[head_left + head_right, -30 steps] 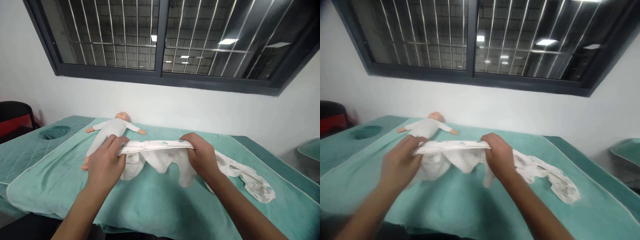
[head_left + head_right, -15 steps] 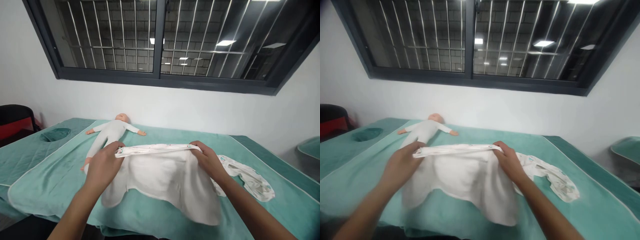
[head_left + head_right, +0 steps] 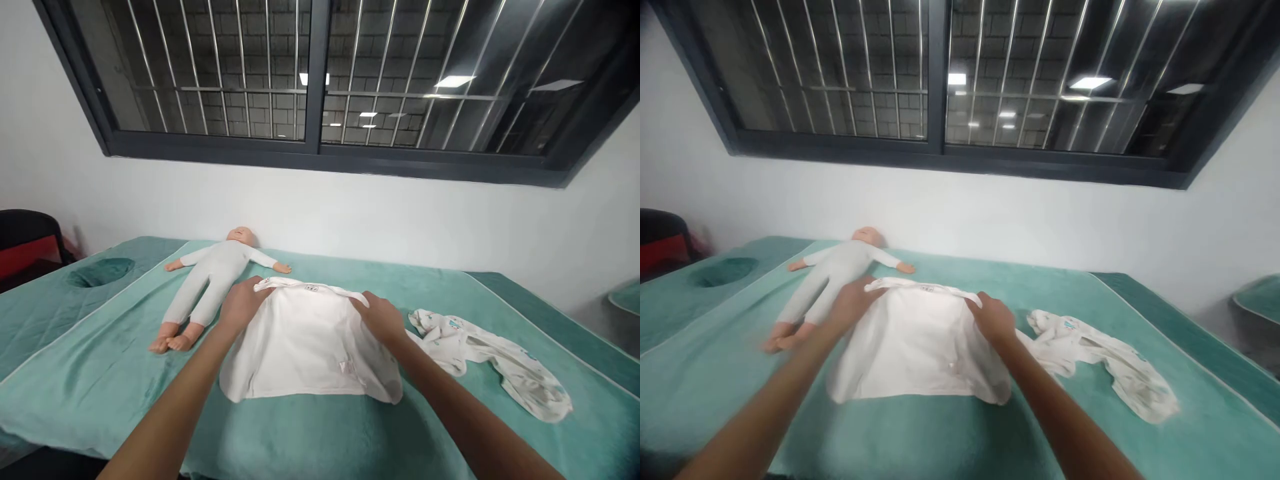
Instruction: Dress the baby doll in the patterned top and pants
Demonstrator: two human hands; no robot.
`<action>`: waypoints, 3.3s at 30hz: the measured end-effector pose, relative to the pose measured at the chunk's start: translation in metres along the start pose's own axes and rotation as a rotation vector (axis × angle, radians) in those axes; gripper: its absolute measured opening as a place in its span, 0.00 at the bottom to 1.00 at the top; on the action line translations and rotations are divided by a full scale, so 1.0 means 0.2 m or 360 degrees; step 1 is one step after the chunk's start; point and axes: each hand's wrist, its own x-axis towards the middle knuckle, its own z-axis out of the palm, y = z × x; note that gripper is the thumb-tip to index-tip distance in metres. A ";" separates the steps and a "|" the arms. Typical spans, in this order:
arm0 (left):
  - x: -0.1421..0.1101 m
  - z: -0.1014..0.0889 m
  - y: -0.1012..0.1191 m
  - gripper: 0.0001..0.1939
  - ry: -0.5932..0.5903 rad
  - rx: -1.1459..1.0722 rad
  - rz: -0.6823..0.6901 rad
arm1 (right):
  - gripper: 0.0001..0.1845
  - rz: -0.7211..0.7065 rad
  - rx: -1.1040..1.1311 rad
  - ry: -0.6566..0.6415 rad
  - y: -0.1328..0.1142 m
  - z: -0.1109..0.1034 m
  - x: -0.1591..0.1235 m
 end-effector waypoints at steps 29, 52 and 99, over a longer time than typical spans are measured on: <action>0.27 0.59 -0.03 0.16 0.0189 0.0200 0.0772 | 0.18 -0.0588 0.0260 -0.0092 -0.22 0.41 0.25; 0.34 0.69 -0.17 0.31 -0.0103 0.0511 0.0846 | 0.37 -0.0653 -0.0169 0.0057 -0.01 0.52 0.40; 0.04 0.75 -0.08 0.27 -0.0061 0.0780 0.0848 | 0.36 -0.0627 -0.0095 -0.0324 -0.31 0.57 0.23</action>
